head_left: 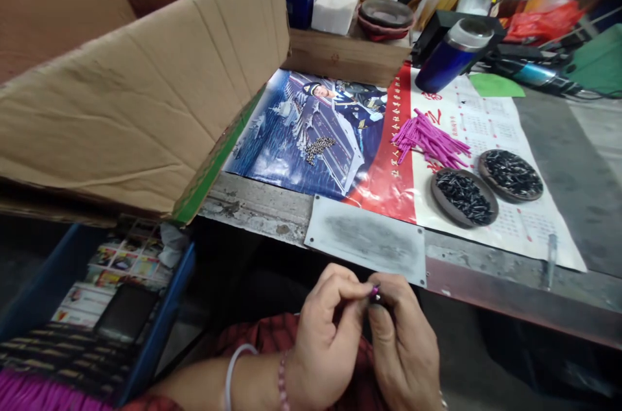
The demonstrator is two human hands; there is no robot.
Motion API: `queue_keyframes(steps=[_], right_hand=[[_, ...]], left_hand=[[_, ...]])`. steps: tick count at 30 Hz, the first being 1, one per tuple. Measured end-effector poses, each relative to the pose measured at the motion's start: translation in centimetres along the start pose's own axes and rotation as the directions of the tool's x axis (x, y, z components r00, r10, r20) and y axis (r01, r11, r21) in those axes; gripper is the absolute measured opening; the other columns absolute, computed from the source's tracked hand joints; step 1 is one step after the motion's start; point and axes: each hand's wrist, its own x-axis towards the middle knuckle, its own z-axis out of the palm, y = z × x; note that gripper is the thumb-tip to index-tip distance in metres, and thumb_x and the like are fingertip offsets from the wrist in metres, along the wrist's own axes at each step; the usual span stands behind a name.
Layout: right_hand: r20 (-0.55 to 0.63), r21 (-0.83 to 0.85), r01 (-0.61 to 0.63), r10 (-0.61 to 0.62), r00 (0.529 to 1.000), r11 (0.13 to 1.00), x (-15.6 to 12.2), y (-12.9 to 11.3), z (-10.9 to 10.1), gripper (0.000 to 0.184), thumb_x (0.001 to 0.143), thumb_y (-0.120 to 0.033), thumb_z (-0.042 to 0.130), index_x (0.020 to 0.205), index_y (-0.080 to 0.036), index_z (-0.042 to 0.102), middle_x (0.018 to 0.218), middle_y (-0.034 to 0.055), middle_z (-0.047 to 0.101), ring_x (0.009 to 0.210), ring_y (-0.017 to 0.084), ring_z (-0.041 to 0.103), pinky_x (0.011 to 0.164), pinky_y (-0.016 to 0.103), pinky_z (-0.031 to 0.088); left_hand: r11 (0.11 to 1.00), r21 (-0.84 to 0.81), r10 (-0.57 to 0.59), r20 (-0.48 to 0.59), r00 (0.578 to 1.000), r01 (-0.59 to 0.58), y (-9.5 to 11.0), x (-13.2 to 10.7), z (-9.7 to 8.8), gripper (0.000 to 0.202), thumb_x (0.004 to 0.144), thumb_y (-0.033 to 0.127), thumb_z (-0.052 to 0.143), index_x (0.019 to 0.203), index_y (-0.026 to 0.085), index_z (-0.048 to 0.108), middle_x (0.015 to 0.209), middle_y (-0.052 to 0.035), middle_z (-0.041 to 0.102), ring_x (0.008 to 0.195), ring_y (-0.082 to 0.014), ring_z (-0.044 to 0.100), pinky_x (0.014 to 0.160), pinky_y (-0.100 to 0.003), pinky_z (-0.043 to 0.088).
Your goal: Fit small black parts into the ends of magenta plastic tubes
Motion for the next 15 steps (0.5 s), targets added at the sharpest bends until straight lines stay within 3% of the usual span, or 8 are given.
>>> queue_keyframes(steps=[6, 11, 15], right_hand=[[-0.099, 0.001, 0.026, -0.025, 0.995, 1.000, -0.5, 0.3, 0.4, 0.011, 0.098, -0.012, 0.055, 0.100, -0.019, 0.063, 0.100, 0.0060, 0.066, 0.090, 0.016, 0.067, 0.078, 0.025, 0.056], [-0.154, 0.134, -0.018, 0.039, 0.987, 0.991, -1.0, -0.9, 0.8, 0.016, 0.091, -0.005, 0.060, 0.096, -0.019, 0.066, 0.098, 0.0053, 0.067, 0.086, 0.017, 0.068, 0.074, 0.028, 0.056], [-0.179, 0.019, 0.018, -0.014, 0.984, 1.000, -1.0, -1.4, 1.2, 0.017, 0.092, -0.006, 0.059, 0.097, -0.019, 0.068, 0.098, 0.0056, 0.070, 0.085, 0.018, 0.070, 0.074, 0.029, 0.057]], left_hand=[[0.996, -0.079, 0.049, 0.023, 0.999, -0.047, -0.6, 0.2, -0.2, 0.021, 0.099, 0.008, 0.049, 0.105, 0.023, 0.062, 0.094, -0.0013, 0.055, 0.087, -0.0134, 0.059, 0.079, -0.022, 0.049], [0.994, -0.104, 0.045, 0.029, 0.999, -0.042, 0.0, -0.3, -0.4, 0.018, 0.100, 0.009, 0.049, 0.101, 0.024, 0.059, 0.095, -0.0006, 0.054, 0.086, -0.0120, 0.057, 0.077, -0.021, 0.048], [0.993, -0.110, 0.038, 0.020, 0.999, -0.035, 0.4, -0.6, -0.7, 0.016, 0.100, 0.010, 0.049, 0.098, 0.024, 0.057, 0.093, 0.0001, 0.054, 0.084, -0.0114, 0.056, 0.076, -0.020, 0.048]])
